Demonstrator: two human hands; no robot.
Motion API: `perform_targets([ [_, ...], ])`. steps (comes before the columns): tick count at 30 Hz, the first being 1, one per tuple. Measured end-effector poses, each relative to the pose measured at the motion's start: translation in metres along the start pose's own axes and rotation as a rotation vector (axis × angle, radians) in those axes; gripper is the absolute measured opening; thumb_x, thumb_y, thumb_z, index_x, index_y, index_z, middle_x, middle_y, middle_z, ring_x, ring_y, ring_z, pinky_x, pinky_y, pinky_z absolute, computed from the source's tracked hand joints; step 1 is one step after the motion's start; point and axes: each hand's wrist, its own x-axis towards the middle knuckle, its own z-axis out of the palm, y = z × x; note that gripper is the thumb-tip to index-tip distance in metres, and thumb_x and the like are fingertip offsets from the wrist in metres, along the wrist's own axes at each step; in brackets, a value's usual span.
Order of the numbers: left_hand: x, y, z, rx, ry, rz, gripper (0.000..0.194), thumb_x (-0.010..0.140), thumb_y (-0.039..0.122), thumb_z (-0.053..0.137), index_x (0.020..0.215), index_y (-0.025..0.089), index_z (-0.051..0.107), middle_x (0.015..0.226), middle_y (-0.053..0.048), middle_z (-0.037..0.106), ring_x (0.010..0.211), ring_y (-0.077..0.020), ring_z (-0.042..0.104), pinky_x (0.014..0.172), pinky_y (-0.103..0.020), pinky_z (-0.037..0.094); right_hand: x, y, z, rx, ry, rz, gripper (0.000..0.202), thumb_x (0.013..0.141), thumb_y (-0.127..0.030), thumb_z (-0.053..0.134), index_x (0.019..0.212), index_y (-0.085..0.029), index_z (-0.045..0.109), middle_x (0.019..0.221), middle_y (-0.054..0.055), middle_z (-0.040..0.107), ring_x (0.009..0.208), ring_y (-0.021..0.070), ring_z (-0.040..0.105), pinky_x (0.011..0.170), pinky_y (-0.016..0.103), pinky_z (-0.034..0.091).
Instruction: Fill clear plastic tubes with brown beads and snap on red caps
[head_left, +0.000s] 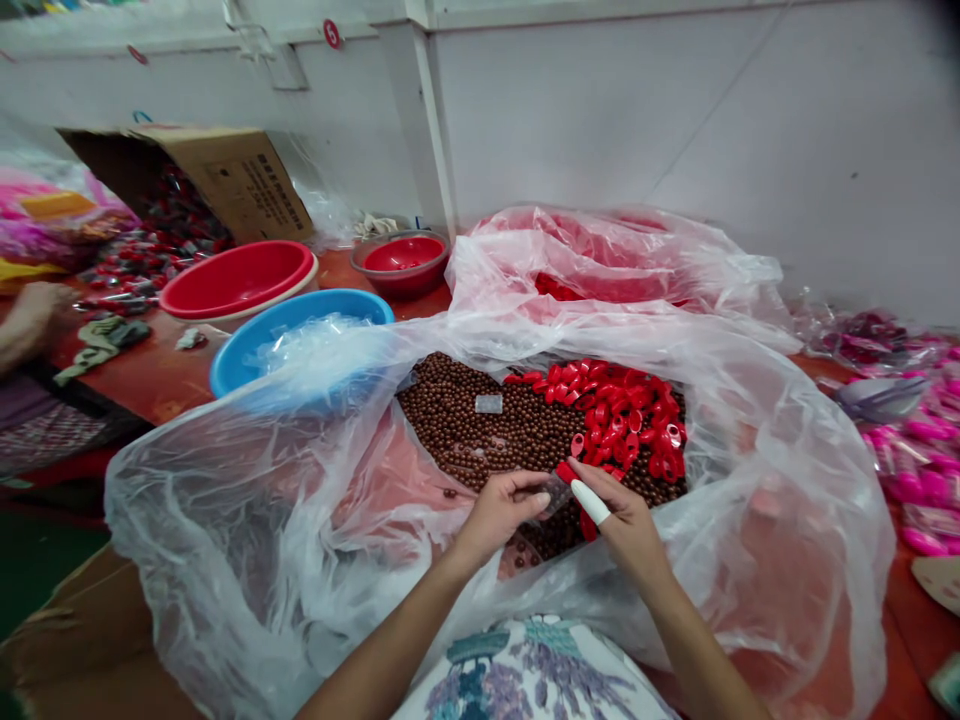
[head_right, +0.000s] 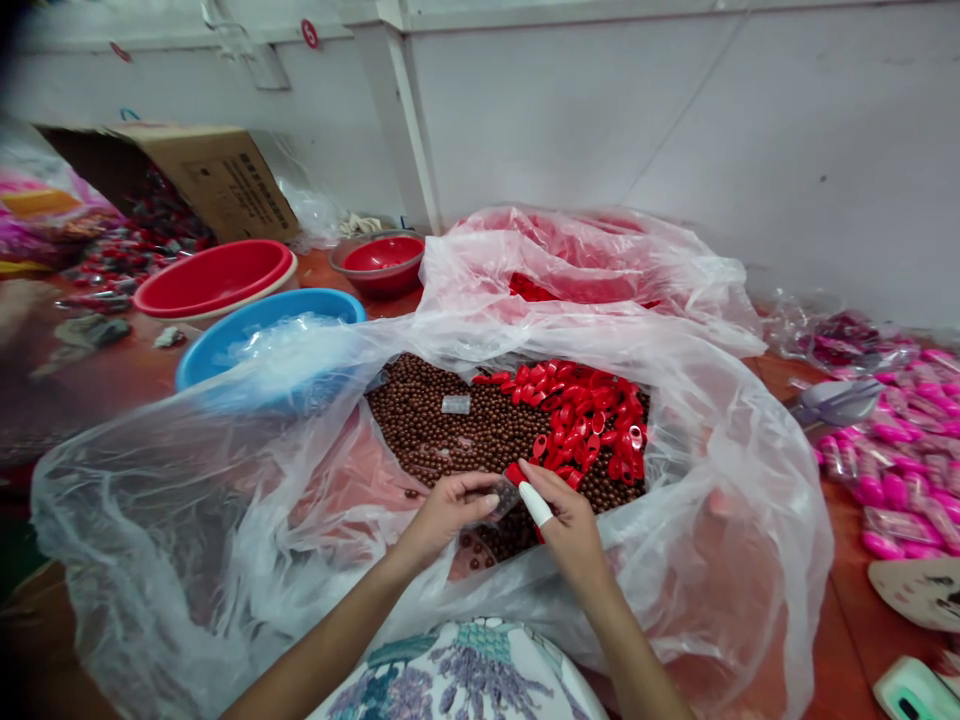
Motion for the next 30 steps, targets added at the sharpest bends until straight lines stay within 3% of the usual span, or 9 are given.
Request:
perform_targets([
  [7,-0.002,0.003,0.002,-0.006,0.028,-0.016,0.045,0.060,0.030,0.076,0.100,0.012,0.067,0.091,-0.008,0.067,0.068,-0.0146,0.061,0.067,-0.030,0.051,-0.001,-0.001,-0.006,-0.101,-0.080,-0.084,0.036,0.080,-0.029,0.057,0.116,-0.031,0.058,0.122,0.001,0.058,0.115,0.0232,0.051,0.104,0.044,0.032],
  [11,-0.007,0.008,0.005,-0.096,0.004,-0.053,0.039,0.063,0.029,0.074,0.098,0.014,0.067,0.092,-0.007,0.066,0.073,-0.0158,0.061,0.068,-0.030,0.051,0.002,-0.004,-0.006,-0.145,-0.187,-0.097,0.060,0.071,-0.029,0.069,0.127,-0.030,0.048,0.129,0.002,0.053,0.118,0.0234,0.048,0.103,0.040,0.033],
  [14,-0.010,0.010,0.008,-0.132,-0.016,-0.051,0.036,0.066,0.028,0.072,0.098,0.014,0.066,0.088,-0.006,0.066,0.072,-0.0146,0.060,0.068,-0.028,0.050,0.004,-0.003,-0.002,-0.220,-0.185,-0.147,0.073,0.064,-0.028,0.074,0.131,-0.029,0.043,0.128,0.005,0.053,0.116,0.0244,0.049,0.100,0.038,0.036],
  [19,-0.010,0.010,0.013,-0.160,0.013,-0.019,0.036,0.065,0.031,0.073,0.095,0.012,0.065,0.086,-0.005,0.066,0.071,-0.0122,0.059,0.066,-0.021,0.045,0.006,-0.001,0.005,-0.348,-0.153,-0.194,0.066,0.067,-0.032,0.071,0.127,-0.024,0.044,0.122,0.008,0.055,0.110,0.0247,0.053,0.095,0.039,0.040],
  [25,-0.004,0.010,0.018,-0.382,-0.011,-0.138,0.049,0.078,0.057,0.048,0.096,0.012,0.059,0.073,-0.007,0.065,0.054,-0.0133,0.059,0.051,-0.023,0.044,0.007,-0.001,0.018,-0.430,-0.151,-0.293,0.060,0.064,-0.031,0.071,0.119,-0.023,0.048,0.118,0.008,0.051,0.107,0.0234,0.051,0.091,0.036,0.043],
  [30,-0.001,0.000,0.018,-0.376,0.114,-0.037,0.042,0.076,0.053,0.055,0.090,0.014,0.056,0.065,0.000,0.060,0.043,-0.0083,0.051,0.044,-0.020,0.039,0.006,0.000,0.027,-0.537,-0.178,-0.402,0.061,0.067,-0.030,0.069,0.124,-0.025,0.045,0.120,0.009,0.048,0.112,0.0255,0.046,0.094,0.040,0.039],
])
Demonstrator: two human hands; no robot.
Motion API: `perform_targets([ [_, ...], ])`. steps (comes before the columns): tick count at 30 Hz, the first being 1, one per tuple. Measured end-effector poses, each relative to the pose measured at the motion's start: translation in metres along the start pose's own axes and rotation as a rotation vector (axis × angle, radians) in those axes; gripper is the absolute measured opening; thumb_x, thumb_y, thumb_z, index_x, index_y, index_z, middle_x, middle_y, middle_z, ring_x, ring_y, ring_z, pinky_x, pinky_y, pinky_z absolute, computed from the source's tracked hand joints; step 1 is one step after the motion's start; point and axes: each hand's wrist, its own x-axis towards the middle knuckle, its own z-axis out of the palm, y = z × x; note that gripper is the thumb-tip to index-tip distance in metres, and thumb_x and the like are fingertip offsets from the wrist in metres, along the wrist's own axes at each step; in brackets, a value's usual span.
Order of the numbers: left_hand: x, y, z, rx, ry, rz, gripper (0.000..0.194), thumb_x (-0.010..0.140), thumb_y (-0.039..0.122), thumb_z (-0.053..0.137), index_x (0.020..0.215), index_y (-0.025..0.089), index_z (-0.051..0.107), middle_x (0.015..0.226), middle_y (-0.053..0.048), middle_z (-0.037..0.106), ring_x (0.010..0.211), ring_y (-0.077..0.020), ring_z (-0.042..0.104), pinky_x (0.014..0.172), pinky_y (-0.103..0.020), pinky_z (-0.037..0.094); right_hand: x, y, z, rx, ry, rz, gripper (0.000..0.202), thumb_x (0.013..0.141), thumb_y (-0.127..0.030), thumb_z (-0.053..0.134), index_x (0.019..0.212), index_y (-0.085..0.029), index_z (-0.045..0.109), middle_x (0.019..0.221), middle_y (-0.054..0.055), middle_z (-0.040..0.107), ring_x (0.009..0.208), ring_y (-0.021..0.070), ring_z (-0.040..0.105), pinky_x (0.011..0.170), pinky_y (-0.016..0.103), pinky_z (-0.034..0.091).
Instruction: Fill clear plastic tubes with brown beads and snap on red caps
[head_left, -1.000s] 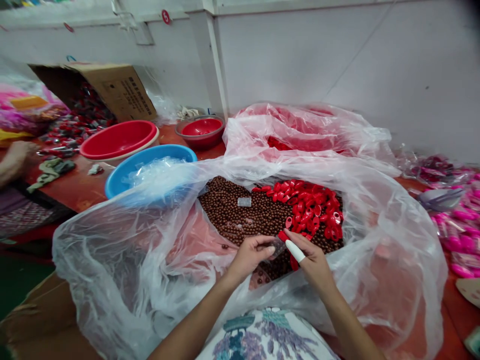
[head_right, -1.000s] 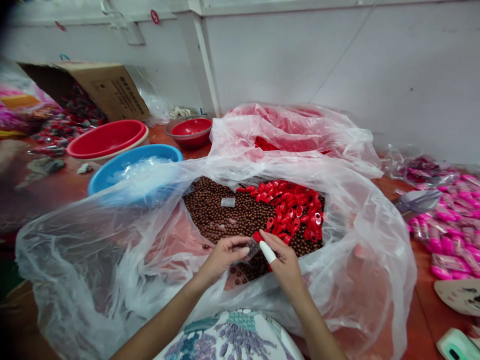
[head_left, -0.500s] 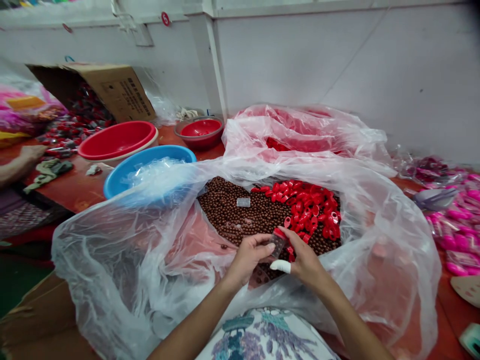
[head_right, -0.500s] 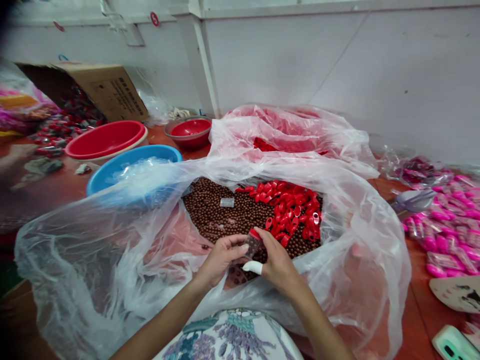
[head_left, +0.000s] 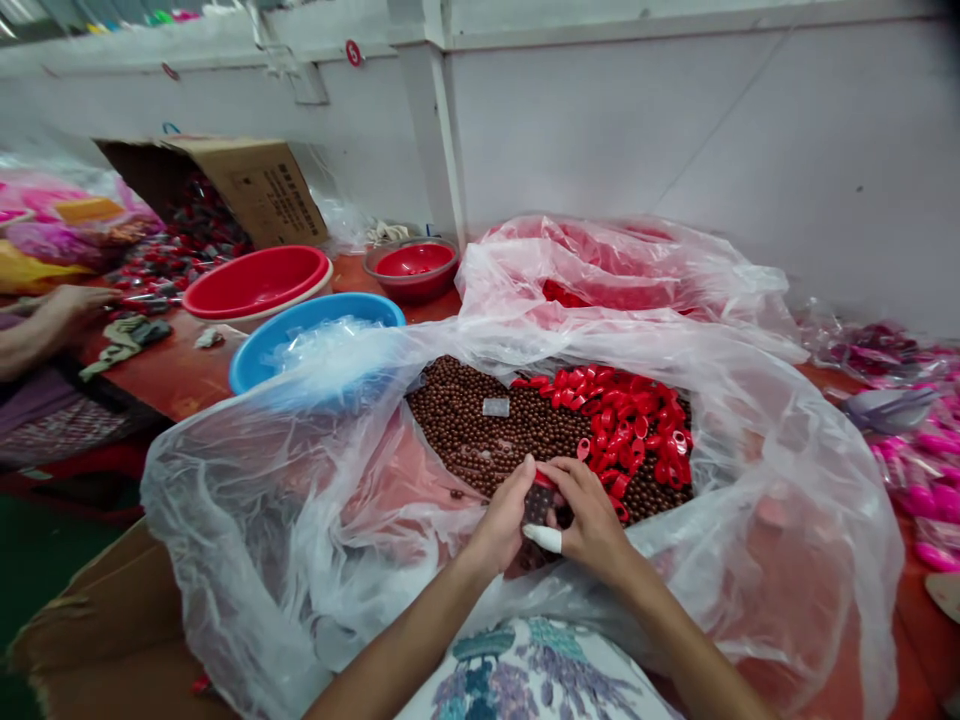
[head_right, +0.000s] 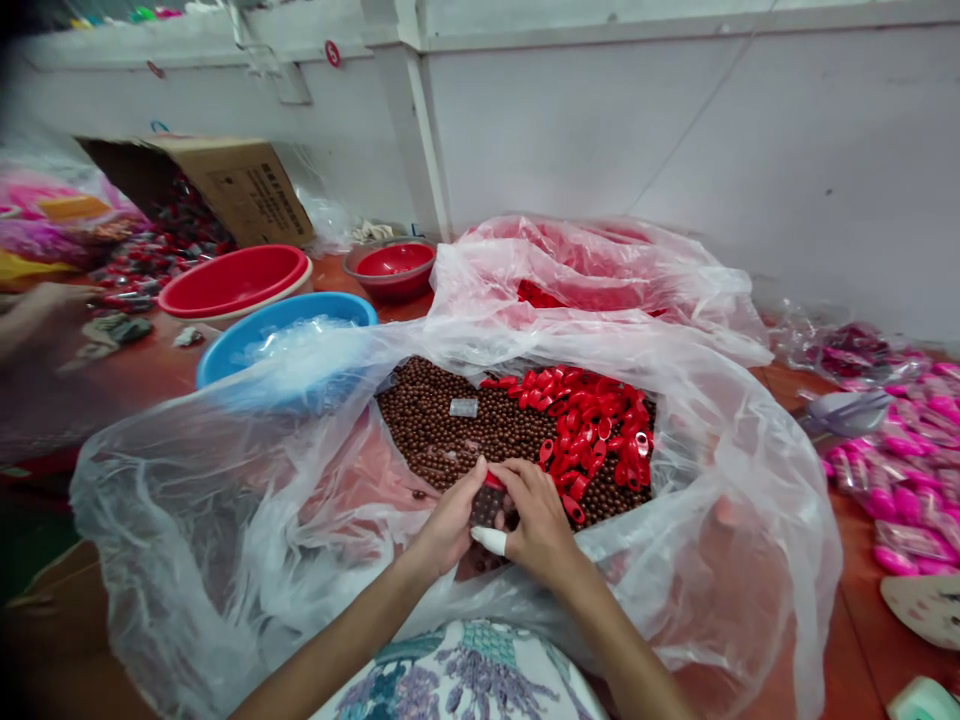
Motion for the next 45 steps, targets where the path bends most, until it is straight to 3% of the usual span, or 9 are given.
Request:
perform_targets([
  [4,-0.002,0.005,-0.009,0.037,0.032,0.152,0.043,0.079,0.052,0.051,0.100,0.015,0.055,0.066,0.001,0.059,0.043,-0.0074,0.050,0.044,-0.020,0.039,0.009,0.007,-0.004,0.077,-0.113,-0.062,0.072,0.075,-0.028,0.059,0.138,-0.021,0.024,0.133,0.011,0.042,0.119,0.0239,0.042,0.097,0.038,0.036],
  [7,-0.006,0.019,-0.016,0.070,0.048,0.200,0.044,0.082,0.051,0.045,0.108,0.016,0.052,0.066,-0.001,0.060,0.044,-0.0097,0.051,0.042,-0.021,0.040,0.021,0.024,-0.005,-0.060,-0.079,0.027,0.050,0.082,-0.010,0.039,0.131,-0.022,0.038,0.120,0.007,0.055,0.106,0.0192,0.050,0.090,0.034,0.039],
  [11,-0.011,0.036,-0.022,-0.032,-0.022,0.068,0.039,0.083,0.044,0.043,0.109,0.017,0.051,0.066,-0.001,0.057,0.045,-0.0111,0.050,0.037,-0.021,0.038,0.032,0.042,0.007,-0.492,-0.250,0.017,0.038,0.074,-0.002,0.046,0.100,-0.023,0.064,0.094,0.005,0.065,0.090,0.0201,0.051,0.081,0.032,0.035],
  [20,-0.009,0.037,-0.021,-0.297,-0.132,-0.139,0.038,0.081,0.039,0.039,0.105,0.014,0.056,0.058,0.000,0.051,0.038,-0.0083,0.041,0.030,-0.017,0.025,0.026,0.041,0.019,-0.575,-0.331,-0.010,0.027,0.078,-0.004,0.046,0.089,-0.020,0.065,0.085,0.005,0.065,0.085,0.0213,0.049,0.072,0.032,0.029],
  [24,-0.005,0.035,-0.015,-0.256,-0.068,-0.106,0.037,0.081,0.039,0.039,0.105,0.016,0.055,0.061,0.000,0.053,0.040,-0.0097,0.045,0.032,-0.019,0.029,0.023,0.042,0.012,-0.437,-0.302,-0.007,0.043,0.075,-0.001,0.045,0.107,-0.025,0.061,0.096,0.004,0.066,0.093,0.0208,0.050,0.077,0.032,0.033],
  [30,-0.003,0.031,-0.009,-0.170,-0.014,-0.077,0.039,0.081,0.044,0.041,0.105,0.016,0.055,0.061,0.000,0.055,0.042,-0.0112,0.048,0.035,-0.021,0.034,0.017,0.018,-0.005,0.309,-0.074,0.096,0.037,0.084,-0.022,0.049,0.120,-0.027,0.055,0.113,0.005,0.060,0.103,0.0199,0.053,0.089,0.036,0.040],
  [38,-0.007,0.020,-0.005,0.020,-0.033,0.051,0.043,0.081,0.045,0.041,0.113,0.018,0.051,0.061,0.002,0.056,0.042,-0.0103,0.048,0.038,-0.021,0.037,0.013,-0.001,0.000,0.608,0.282,0.416,0.038,0.079,-0.037,0.059,0.114,-0.023,0.057,0.097,0.006,0.065,0.088,0.0198,0.060,0.081,0.036,0.047],
  [42,-0.008,0.016,-0.001,0.061,0.006,0.024,0.047,0.081,0.051,0.041,0.111,0.018,0.053,0.059,0.002,0.055,0.041,-0.0100,0.048,0.038,-0.020,0.035,0.014,0.000,-0.004,0.388,0.159,0.249,0.042,0.083,-0.036,0.053,0.123,-0.026,0.050,0.115,0.006,0.056,0.106,0.0210,0.052,0.093,0.039,0.040],
  [45,-0.005,0.010,-0.002,0.049,0.059,-0.013,0.056,0.078,0.063,0.040,0.102,0.016,0.057,0.059,0.001,0.056,0.043,-0.0095,0.049,0.041,-0.020,0.036,0.011,-0.003,-0.005,0.146,-0.022,0.048,0.067,0.075,-0.038,0.061,0.135,-0.024,0.034,0.127,0.010,0.046,0.118,0.0256,0.042,0.098,0.043,0.035],
])
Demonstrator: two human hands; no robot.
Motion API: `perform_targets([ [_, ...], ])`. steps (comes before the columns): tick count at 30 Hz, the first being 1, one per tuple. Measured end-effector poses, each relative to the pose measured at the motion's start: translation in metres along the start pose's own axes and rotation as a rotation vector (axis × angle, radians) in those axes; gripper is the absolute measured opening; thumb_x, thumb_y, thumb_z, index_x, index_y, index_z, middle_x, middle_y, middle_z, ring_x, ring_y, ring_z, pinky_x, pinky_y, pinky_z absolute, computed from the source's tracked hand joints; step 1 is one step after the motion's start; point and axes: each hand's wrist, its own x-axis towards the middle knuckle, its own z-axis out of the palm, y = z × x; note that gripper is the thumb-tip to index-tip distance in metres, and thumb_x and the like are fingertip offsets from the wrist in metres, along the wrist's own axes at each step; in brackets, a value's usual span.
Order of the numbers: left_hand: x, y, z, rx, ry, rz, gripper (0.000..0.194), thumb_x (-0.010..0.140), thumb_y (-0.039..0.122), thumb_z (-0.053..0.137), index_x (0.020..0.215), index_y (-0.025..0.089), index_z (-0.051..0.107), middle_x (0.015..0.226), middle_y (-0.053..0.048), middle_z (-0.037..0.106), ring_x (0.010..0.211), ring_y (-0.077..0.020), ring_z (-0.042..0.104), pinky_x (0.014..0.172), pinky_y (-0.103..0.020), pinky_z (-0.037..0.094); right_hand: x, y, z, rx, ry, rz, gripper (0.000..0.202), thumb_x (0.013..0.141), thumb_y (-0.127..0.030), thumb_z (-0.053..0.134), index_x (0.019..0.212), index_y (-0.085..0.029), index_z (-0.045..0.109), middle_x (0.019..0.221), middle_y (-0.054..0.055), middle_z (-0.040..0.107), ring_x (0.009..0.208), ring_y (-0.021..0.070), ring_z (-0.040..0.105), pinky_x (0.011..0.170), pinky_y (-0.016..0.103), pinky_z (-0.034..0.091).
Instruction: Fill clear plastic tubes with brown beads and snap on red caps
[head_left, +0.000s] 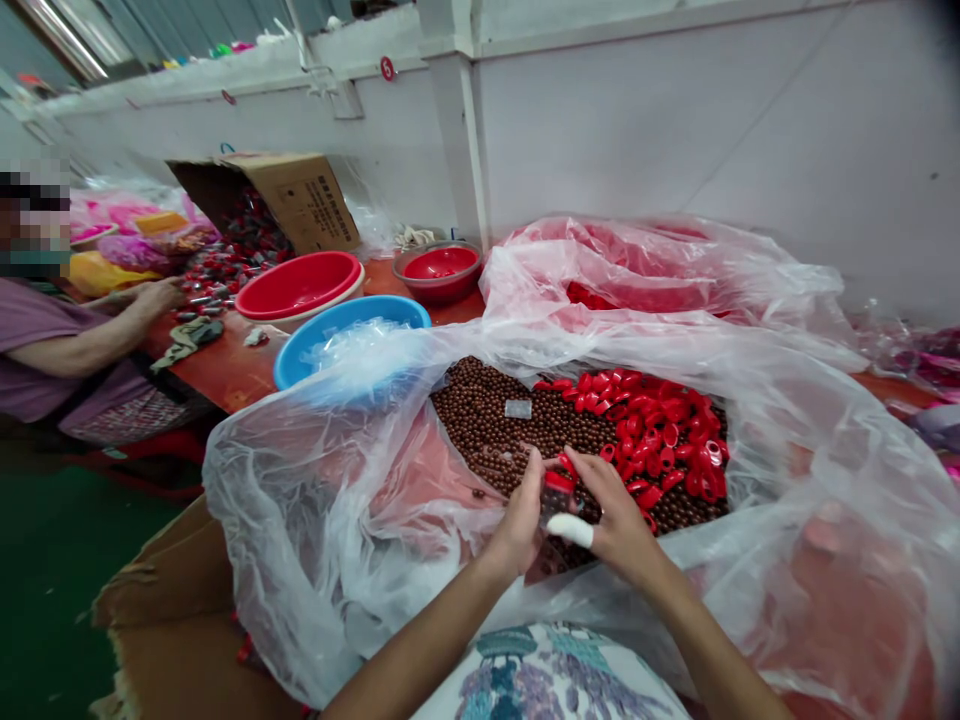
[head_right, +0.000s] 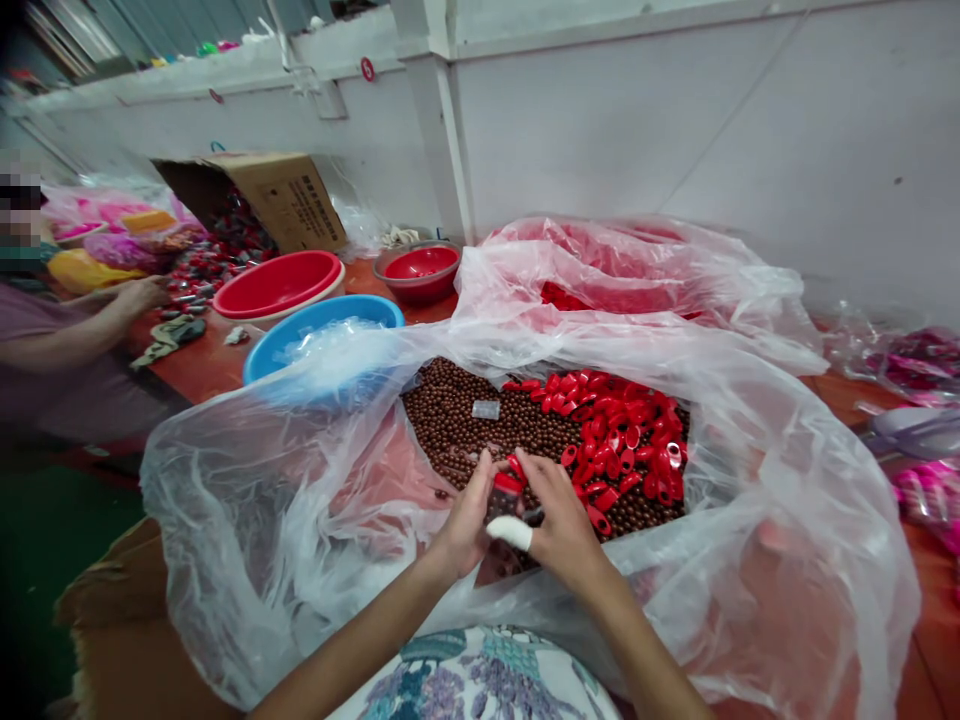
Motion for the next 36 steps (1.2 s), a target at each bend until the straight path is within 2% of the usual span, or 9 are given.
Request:
perform_targets([
  [4,0.004,-0.008,-0.002,0.040,0.010,-0.077,0.060,0.074,0.069,0.040,0.081,0.013,0.060,0.054,0.000,0.054,0.043,-0.0099,0.046,0.044,-0.022,0.037,-0.005,-0.002,0.006,-0.209,-0.073,-0.081,0.082,0.069,-0.039,0.067,0.137,-0.017,0.026,0.129,0.015,0.043,0.118,0.0295,0.040,0.097,0.046,0.035],
  [8,0.004,-0.012,-0.002,0.057,0.043,0.141,0.041,0.078,0.054,0.051,0.089,0.016,0.061,0.078,-0.003,0.064,0.072,-0.0145,0.057,0.068,-0.026,0.045,-0.004,-0.005,0.007,-0.345,-0.070,-0.106,0.074,0.070,-0.036,0.064,0.132,-0.015,0.031,0.123,0.015,0.048,0.112,0.0288,0.044,0.094,0.045,0.037],
  [13,0.005,-0.012,-0.004,0.167,0.140,0.325,0.023,0.081,0.034,0.054,0.093,0.016,0.063,0.105,-0.006,0.062,0.108,-0.0180,0.049,0.097,-0.028,0.033,-0.001,-0.007,0.008,-0.494,-0.050,-0.158,0.065,0.067,-0.031,0.062,0.125,-0.011,0.039,0.115,0.017,0.052,0.104,0.0308,0.047,0.089,0.044,0.037],
  [16,0.003,-0.016,-0.007,0.255,0.110,0.363,0.021,0.081,0.024,0.049,0.097,0.017,0.062,0.107,-0.005,0.061,0.108,-0.0174,0.050,0.099,-0.027,0.032,-0.002,-0.007,0.012,-0.521,-0.058,-0.179,0.055,0.066,-0.029,0.059,0.117,-0.011,0.047,0.107,0.017,0.056,0.097,0.0303,0.050,0.084,0.042,0.038],
  [21,0.000,-0.021,-0.017,0.377,0.051,0.351,0.027,0.084,0.026,0.040,0.102,0.020,0.059,0.109,-0.005,0.060,0.106,-0.0181,0.051,0.095,-0.029,0.035,-0.010,-0.005,0.018,-0.495,-0.026,-0.197,0.049,0.066,-0.028,0.058,0.112,-0.012,0.050,0.104,0.015,0.058,0.095,0.0291,0.051,0.083,0.040,0.037],
  [25,0.017,0.003,-0.033,0.708,-0.048,0.440,0.026,0.085,0.029,0.040,0.096,0.021,0.063,0.097,-0.005,0.062,0.096,-0.0193,0.054,0.091,-0.030,0.036,-0.020,-0.001,0.024,-0.435,0.019,-0.161,0.053,0.066,-0.035,0.061,0.114,-0.015,0.048,0.104,0.013,0.058,0.095,0.0284,0.051,0.084,0.041,0.038],
  [29,0.061,0.048,-0.046,1.160,0.212,0.676,0.026,0.084,0.028,0.045,0.102,0.022,0.061,0.102,-0.007,0.057,0.099,-0.0223,0.049,0.093,-0.034,0.032,-0.031,0.000,0.034,-0.383,-0.050,-0.113,0.058,0.065,-0.037,0.065,0.118,-0.018,0.048,0.101,0.009,0.059,0.091,0.0256,0.052,0.085,0.039,0.038],
  [32,0.094,0.069,-0.052,1.318,0.224,0.658,0.027,0.081,0.024,0.049,0.104,0.020,0.062,0.108,-0.010,0.056,0.106,-0.0250,0.043,0.098,-0.036,0.025,-0.037,-0.003,0.039,-0.393,-0.167,-0.054,0.071,0.066,-0.032,0.064,0.131,-0.021,0.038,0.102,0.007,0.058,0.094,0.0254,0.050,0.090,0.040,0.035],
  [36,0.112,0.072,-0.061,1.324,0.172,0.581,0.028,0.072,0.023,0.061,0.099,0.021,0.067,0.099,-0.009,0.059,0.104,-0.0267,0.043,0.096,-0.036,0.026,-0.038,-0.007,0.032,-0.399,-0.325,-0.011,0.086,0.066,-0.033,0.064,0.140,-0.024,0.022,0.106,0.008,0.055,0.098,0.0269,0.047,0.092,0.042,0.033],
])
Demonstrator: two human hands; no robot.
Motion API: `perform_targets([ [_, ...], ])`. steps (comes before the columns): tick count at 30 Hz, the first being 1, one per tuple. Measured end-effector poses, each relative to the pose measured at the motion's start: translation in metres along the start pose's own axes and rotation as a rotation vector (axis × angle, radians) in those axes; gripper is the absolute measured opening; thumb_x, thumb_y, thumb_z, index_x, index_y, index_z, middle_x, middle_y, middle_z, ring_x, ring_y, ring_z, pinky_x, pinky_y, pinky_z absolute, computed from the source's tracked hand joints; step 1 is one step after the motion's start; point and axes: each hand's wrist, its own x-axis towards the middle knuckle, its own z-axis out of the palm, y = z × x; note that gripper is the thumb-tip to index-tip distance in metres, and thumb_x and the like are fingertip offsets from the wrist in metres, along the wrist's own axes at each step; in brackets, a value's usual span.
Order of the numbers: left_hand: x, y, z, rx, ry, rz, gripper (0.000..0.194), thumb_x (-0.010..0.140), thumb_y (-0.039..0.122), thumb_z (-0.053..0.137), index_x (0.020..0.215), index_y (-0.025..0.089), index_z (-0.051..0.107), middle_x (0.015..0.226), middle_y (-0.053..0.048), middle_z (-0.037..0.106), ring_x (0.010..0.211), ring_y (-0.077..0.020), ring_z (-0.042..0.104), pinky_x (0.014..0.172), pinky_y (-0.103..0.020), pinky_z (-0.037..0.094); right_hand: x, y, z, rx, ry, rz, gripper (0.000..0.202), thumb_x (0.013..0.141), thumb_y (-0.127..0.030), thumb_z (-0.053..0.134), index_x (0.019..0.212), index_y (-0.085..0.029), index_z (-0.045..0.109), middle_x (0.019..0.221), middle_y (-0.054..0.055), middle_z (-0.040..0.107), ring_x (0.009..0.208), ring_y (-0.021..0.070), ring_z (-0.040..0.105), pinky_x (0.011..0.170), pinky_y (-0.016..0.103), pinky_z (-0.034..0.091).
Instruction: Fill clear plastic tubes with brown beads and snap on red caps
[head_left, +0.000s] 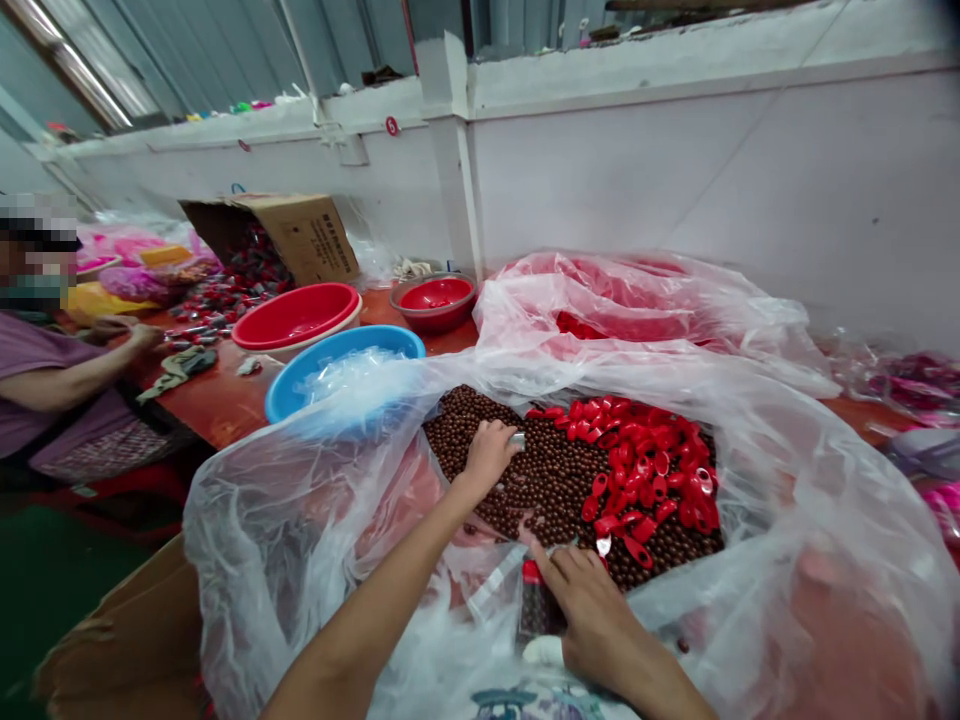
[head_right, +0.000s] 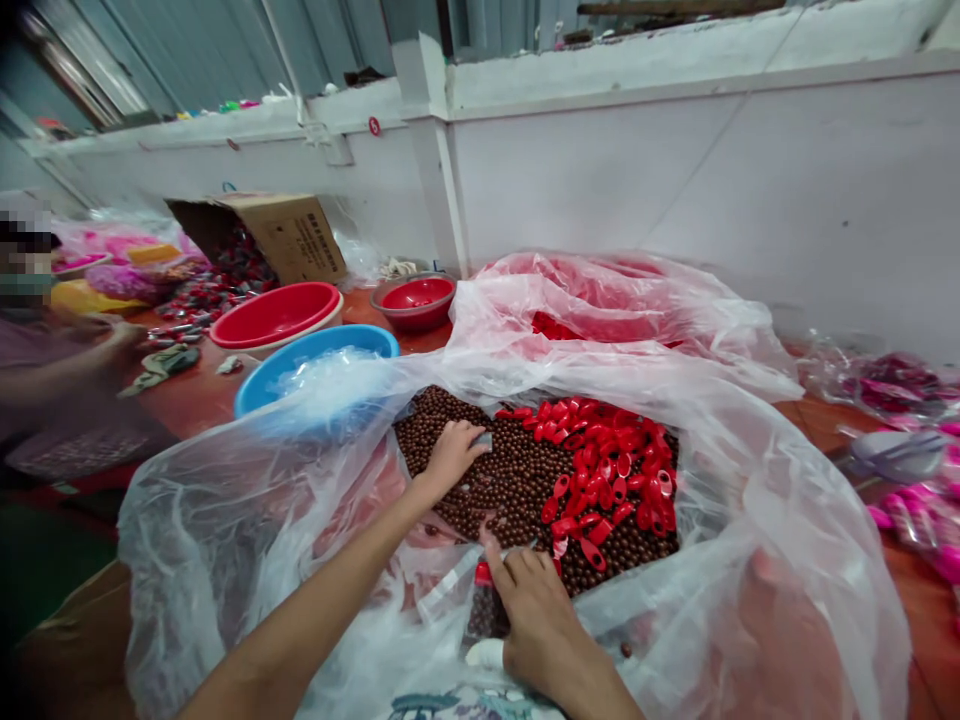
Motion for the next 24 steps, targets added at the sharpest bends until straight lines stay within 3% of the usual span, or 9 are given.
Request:
perform_targets([
  [3,-0.009,-0.007,0.000,-0.039,-0.071,-0.025,0.027,0.067,0.022,0.065,0.093,0.023,0.070,0.092,-0.007,0.062,0.096,-0.0251,0.049,0.090,-0.034,0.031,-0.001,0.002,-0.010,0.025,-0.022,0.002,0.079,0.068,-0.035,0.064,0.138,-0.025,0.029,0.107,0.009,0.053,0.099,0.0267,0.047,0.090,0.041,0.035],
  [5,-0.017,-0.010,0.000,-0.090,-0.143,-0.044,0.023,0.064,0.022,0.065,0.086,0.023,0.072,0.085,-0.004,0.065,0.085,-0.0226,0.054,0.084,-0.032,0.036,0.000,0.007,-0.016,0.073,-0.002,0.016,0.060,0.074,-0.031,0.060,0.131,-0.028,0.041,0.107,0.008,0.053,0.098,0.0245,0.048,0.087,0.037,0.039],
  [7,-0.022,-0.011,0.005,-0.154,-0.216,-0.075,0.019,0.062,0.021,0.066,0.079,0.022,0.073,0.076,-0.003,0.067,0.074,-0.0205,0.057,0.075,-0.031,0.041,0.002,0.015,-0.019,0.108,0.041,0.049,0.044,0.078,-0.016,0.051,0.120,-0.029,0.052,0.105,0.006,0.055,0.096,0.0215,0.050,0.084,0.033,0.041],
  [8,-0.024,-0.011,0.009,-0.187,-0.243,-0.093,0.017,0.061,0.021,0.065,0.077,0.021,0.073,0.073,-0.003,0.068,0.069,-0.0196,0.057,0.071,-0.030,0.042,0.003,0.021,-0.019,0.115,0.065,0.068,0.047,0.075,-0.007,0.046,0.115,-0.028,0.056,0.103,0.005,0.056,0.095,0.0204,0.051,0.083,0.032,0.042],
  [12,-0.020,-0.004,0.036,-0.318,-0.291,-0.147,0.017,0.057,0.021,0.067,0.073,0.019,0.073,0.066,-0.002,0.068,0.059,-0.0170,0.056,0.060,-0.027,0.043,0.002,0.047,-0.022,0.095,0.157,0.116,0.064,0.056,0.006,0.037,0.108,-0.024,0.060,0.102,0.005,0.058,0.097,0.0196,0.051,0.086,0.033,0.042],
  [16,-0.012,0.007,0.069,-0.444,-0.316,-0.176,0.017,0.056,0.023,0.069,0.072,0.017,0.072,0.060,-0.001,0.066,0.050,-0.0146,0.053,0.053,-0.027,0.042,-0.007,0.069,-0.030,0.089,0.255,0.140,0.058,0.064,0.003,0.038,0.111,-0.023,0.058,0.102,0.006,0.058,0.097,0.0209,0.051,0.086,0.037,0.043],
  [19,-0.009,0.015,0.086,-0.521,-0.298,-0.181,0.021,0.055,0.024,0.070,0.075,0.017,0.072,0.063,-0.001,0.066,0.054,-0.0157,0.055,0.056,-0.028,0.044,-0.013,0.078,-0.036,0.098,0.329,0.178,0.049,0.071,-0.001,0.039,0.111,-0.024,0.057,0.100,0.006,0.058,0.095,0.0210,0.052,0.085,0.038,0.044],
  [24,-0.012,0.028,0.095,-0.638,-0.265,-0.187,0.025,0.054,0.024,0.073,0.078,0.017,0.072,0.070,-0.001,0.067,0.066,-0.0172,0.057,0.070,-0.030,0.045,-0.017,0.086,-0.035,0.111,0.382,0.221,0.049,0.073,-0.003,0.038,0.112,-0.024,0.056,0.104,0.007,0.055,0.098,0.0210,0.051,0.087,0.039,0.043],
])
